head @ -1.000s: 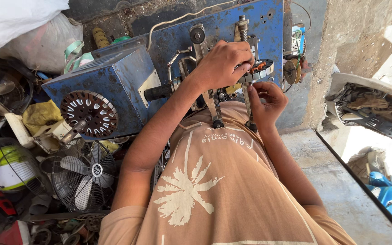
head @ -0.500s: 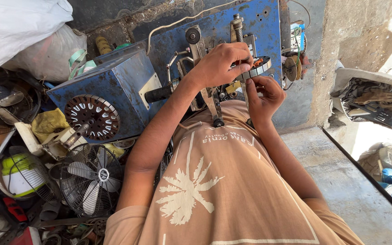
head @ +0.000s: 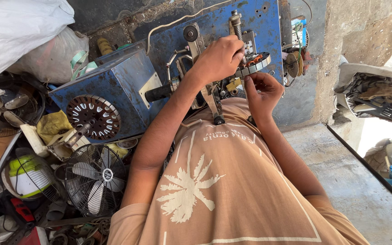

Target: The person winds copper wire onto a fan stator using a manual winding machine, threading the wire through the mechanism and rotating the assembly by hand to secure the coils.

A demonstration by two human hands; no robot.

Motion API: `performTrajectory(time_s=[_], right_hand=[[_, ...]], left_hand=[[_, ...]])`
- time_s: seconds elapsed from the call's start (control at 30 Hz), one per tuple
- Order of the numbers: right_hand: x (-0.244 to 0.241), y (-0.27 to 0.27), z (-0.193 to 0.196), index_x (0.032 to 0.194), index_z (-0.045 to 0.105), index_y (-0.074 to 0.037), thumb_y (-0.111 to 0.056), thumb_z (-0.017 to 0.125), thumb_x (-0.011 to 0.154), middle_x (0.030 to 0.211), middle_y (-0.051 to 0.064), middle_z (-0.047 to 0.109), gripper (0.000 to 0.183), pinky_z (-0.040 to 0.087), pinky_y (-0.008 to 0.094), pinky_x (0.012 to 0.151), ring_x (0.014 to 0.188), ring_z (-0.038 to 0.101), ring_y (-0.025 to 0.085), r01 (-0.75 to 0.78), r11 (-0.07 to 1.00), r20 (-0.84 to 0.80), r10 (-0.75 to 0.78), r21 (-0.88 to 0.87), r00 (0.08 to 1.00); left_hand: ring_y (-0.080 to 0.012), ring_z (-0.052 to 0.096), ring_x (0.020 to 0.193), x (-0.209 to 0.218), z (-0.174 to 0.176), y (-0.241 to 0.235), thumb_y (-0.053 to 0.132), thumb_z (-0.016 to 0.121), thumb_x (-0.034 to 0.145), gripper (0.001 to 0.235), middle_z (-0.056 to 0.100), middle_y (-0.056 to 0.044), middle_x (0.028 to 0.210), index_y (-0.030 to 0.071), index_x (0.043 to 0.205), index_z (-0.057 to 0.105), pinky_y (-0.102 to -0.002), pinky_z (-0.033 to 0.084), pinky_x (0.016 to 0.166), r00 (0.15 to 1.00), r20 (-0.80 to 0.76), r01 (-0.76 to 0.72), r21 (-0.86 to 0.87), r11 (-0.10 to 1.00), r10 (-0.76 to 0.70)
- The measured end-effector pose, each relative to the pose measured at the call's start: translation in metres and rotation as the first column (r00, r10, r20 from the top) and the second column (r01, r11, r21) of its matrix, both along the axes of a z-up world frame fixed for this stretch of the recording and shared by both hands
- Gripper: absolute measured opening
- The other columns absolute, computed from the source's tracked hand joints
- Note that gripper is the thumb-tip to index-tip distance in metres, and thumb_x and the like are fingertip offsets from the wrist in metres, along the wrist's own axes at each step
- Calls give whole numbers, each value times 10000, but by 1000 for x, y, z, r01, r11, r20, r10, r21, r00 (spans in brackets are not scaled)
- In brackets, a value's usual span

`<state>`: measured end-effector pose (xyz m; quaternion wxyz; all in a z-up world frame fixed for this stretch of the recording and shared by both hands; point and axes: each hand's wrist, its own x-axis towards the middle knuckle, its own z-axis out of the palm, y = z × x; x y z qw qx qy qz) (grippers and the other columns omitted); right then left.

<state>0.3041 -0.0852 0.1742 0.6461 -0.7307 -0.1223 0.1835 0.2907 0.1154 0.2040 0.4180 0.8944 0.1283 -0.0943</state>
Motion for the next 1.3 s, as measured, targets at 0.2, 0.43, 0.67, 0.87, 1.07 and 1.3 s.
performTrajectory(time_s=[0.2, 0.43, 0.67, 0.87, 1.07, 1.3], right_hand=[[4, -5, -2, 949, 738, 61, 3, 740, 951, 816, 7, 705, 57, 483, 183, 650, 713, 614, 25, -60, 997, -132, 66, 51, 989], [-1, -1, -10, 929, 741, 59, -28, 767, 971, 765, -21, 667, 100, 424, 187, 601, 676, 551, 12, -18, 996, -256, 39, 86, 966], [1, -3, -11, 917, 738, 53, -22, 768, 973, 760, -29, 653, 99, 412, 183, 609, 677, 530, 10, -51, 997, -232, 65, 66, 971], [-1, -3, -13, 939, 731, 51, -9, 747, 989, 798, -32, 654, 80, 425, 179, 638, 710, 541, 8, -48, 993, -233, 73, 111, 970], [0, -6, -18, 964, 731, 50, -2, 739, 981, 827, -22, 678, 56, 472, 178, 668, 734, 580, 14, -53, 994, -233, 75, 99, 970], [0, -10, -20, 988, 738, 49, 1, 738, 987, 858, -14, 685, 48, 466, 176, 677, 747, 567, 12, -47, 992, -251, 74, 113, 965]], left_hand=[[-365, 715, 910, 1, 0, -4, 146, 578, 988, 168, 654, -170, 1002, -12, 980, 634, -476, 568, 788, 999, -19, -28, 107, 994, 30], [-375, 708, 925, -4, 2, -3, 147, 567, 1023, 178, 651, -168, 1011, -25, 1006, 610, -481, 554, 775, 996, 32, -86, 64, 994, 84], [-374, 709, 930, -9, -1, 12, 102, 621, 956, 196, 722, -182, 975, -34, 1082, 685, -450, 540, 811, 972, 233, 61, -158, 986, -23], [-213, 780, 896, -6, 1, 9, 40, 720, 888, 203, 768, -93, 924, 26, 1076, 643, -364, 592, 805, 992, 125, 22, -316, 949, 19], [-190, 777, 858, -4, -10, 4, -21, 707, 892, 332, 737, -68, 890, 73, 1123, 487, -369, 586, 753, 976, 215, 17, -250, 968, 39], [-208, 697, 746, -4, -19, 3, -1, 539, 1040, 109, 666, -93, 862, 74, 1107, 499, -404, 519, 651, 988, 118, -76, -160, 984, 96]])
